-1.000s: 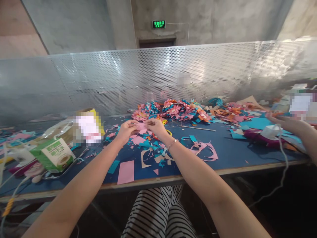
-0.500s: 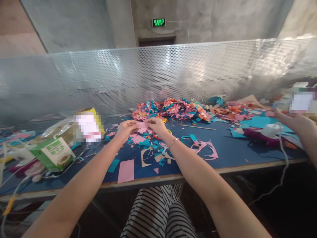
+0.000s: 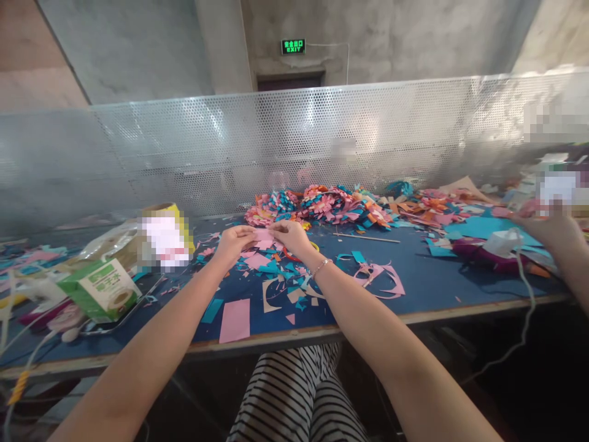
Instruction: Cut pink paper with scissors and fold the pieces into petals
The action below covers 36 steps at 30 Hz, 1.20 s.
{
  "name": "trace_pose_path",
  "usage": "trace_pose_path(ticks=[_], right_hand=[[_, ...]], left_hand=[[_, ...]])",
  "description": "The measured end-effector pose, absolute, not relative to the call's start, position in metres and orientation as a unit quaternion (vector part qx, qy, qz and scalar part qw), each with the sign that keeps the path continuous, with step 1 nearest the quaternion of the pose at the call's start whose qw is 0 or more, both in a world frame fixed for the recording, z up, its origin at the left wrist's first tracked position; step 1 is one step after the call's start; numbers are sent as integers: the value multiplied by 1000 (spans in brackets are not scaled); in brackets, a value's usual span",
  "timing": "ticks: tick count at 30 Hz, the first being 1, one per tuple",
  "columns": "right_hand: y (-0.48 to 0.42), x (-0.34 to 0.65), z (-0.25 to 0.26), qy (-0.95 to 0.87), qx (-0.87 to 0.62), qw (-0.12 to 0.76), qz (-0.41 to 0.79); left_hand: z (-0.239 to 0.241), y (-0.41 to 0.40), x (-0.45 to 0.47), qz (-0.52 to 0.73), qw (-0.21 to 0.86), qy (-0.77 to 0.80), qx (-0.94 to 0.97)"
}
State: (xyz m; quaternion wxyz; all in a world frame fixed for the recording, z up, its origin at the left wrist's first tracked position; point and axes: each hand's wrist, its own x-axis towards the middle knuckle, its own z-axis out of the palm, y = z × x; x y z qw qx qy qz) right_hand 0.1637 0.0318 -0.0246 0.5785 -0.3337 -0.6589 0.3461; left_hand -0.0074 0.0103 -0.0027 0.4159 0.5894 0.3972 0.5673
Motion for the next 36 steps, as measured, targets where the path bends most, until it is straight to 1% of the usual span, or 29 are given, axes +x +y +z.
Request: trace_pose_path(ticks=[9, 16, 21, 30, 36], right_hand=[[26, 159, -19, -647, -360, 595, 312], [21, 162, -18, -679, -358, 565, 302], [15, 161, -16, -691, -338, 564, 301], [17, 159, -19, -695, -323, 562, 312], [15, 160, -17, -701, -340, 554, 295]], left_hand=[[0, 10, -7, 568, 371, 397, 618], [-3, 8, -7, 539, 380, 399, 638], [-5, 5, -2, 520, 389, 397, 648], [-5, 5, -2, 528, 389, 381, 652], [-4, 1, -1, 511, 380, 373, 675]])
